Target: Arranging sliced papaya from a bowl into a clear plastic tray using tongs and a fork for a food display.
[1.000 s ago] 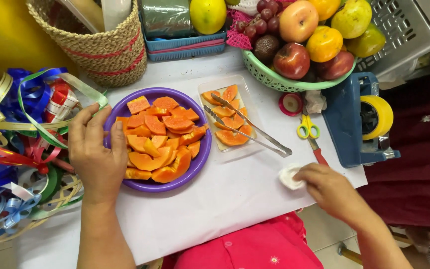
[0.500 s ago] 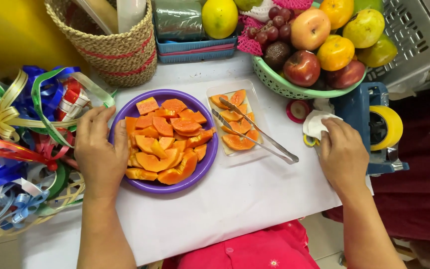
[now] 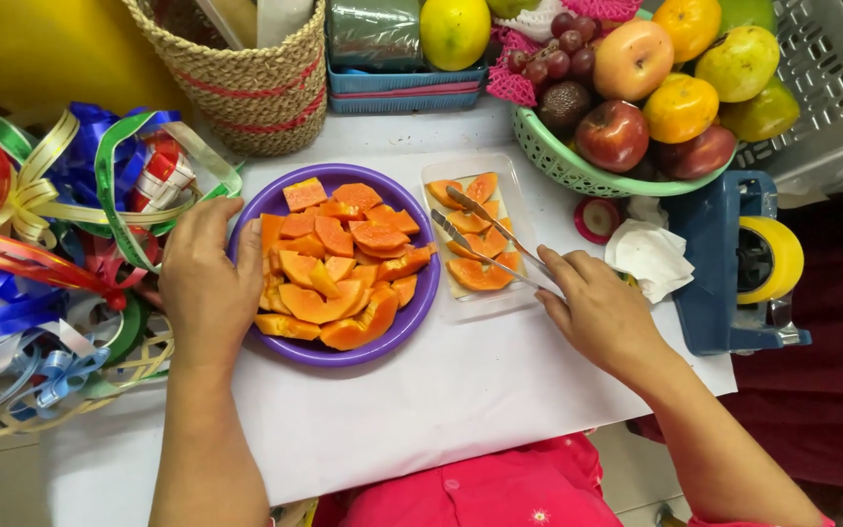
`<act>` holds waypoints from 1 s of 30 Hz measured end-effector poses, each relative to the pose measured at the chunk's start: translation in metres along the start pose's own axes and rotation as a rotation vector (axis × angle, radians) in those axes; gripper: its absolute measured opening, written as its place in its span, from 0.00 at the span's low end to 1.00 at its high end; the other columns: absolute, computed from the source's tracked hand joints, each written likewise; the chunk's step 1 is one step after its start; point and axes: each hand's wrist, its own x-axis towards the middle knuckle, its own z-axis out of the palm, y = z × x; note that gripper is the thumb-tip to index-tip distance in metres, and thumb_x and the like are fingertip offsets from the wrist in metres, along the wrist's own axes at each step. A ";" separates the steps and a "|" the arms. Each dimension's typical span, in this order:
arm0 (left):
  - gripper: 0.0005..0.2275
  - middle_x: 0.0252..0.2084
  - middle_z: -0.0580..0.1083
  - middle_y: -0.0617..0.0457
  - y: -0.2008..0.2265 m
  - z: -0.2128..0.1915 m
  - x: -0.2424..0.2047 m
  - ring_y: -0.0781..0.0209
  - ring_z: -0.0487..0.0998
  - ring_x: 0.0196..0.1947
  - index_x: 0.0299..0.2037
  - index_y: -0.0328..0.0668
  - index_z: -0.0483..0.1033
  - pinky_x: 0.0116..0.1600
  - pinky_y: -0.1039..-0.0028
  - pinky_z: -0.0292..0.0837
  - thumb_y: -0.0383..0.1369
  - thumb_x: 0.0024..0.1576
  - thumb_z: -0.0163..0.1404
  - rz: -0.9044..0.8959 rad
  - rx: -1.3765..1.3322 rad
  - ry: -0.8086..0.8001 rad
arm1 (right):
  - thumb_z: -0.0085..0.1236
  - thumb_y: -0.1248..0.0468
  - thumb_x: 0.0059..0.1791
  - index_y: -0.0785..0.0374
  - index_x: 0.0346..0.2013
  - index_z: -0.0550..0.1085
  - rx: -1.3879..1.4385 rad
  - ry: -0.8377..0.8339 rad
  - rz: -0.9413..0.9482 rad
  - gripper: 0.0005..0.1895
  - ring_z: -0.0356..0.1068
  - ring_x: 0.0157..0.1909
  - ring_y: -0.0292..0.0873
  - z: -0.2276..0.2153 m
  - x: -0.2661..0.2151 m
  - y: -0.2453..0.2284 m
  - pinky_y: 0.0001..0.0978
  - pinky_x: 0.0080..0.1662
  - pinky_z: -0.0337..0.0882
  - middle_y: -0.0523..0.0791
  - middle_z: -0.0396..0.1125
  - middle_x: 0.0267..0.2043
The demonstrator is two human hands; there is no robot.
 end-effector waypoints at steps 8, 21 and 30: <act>0.10 0.49 0.76 0.40 -0.002 -0.003 0.000 0.36 0.79 0.52 0.54 0.34 0.79 0.57 0.54 0.72 0.32 0.68 0.54 -0.011 -0.011 -0.006 | 0.42 0.55 0.57 0.58 0.63 0.68 0.248 0.010 0.039 0.21 0.74 0.41 0.52 -0.016 -0.007 0.005 0.46 0.39 0.77 0.47 0.65 0.43; 0.10 0.50 0.75 0.41 -0.004 -0.005 0.001 0.38 0.79 0.52 0.54 0.34 0.79 0.57 0.55 0.71 0.32 0.69 0.53 -0.031 -0.002 -0.026 | 0.44 0.59 0.54 0.58 0.62 0.72 0.841 -0.179 -0.220 0.22 0.75 0.38 0.47 -0.025 -0.022 -0.050 0.42 0.38 0.78 0.46 0.68 0.40; 0.10 0.50 0.75 0.41 -0.003 -0.006 0.002 0.38 0.79 0.52 0.53 0.34 0.79 0.57 0.54 0.71 0.32 0.69 0.54 -0.040 -0.006 -0.028 | 0.51 0.58 0.54 0.53 0.61 0.69 0.387 0.162 -0.335 0.20 0.73 0.38 0.49 -0.013 0.000 -0.091 0.40 0.34 0.77 0.43 0.66 0.44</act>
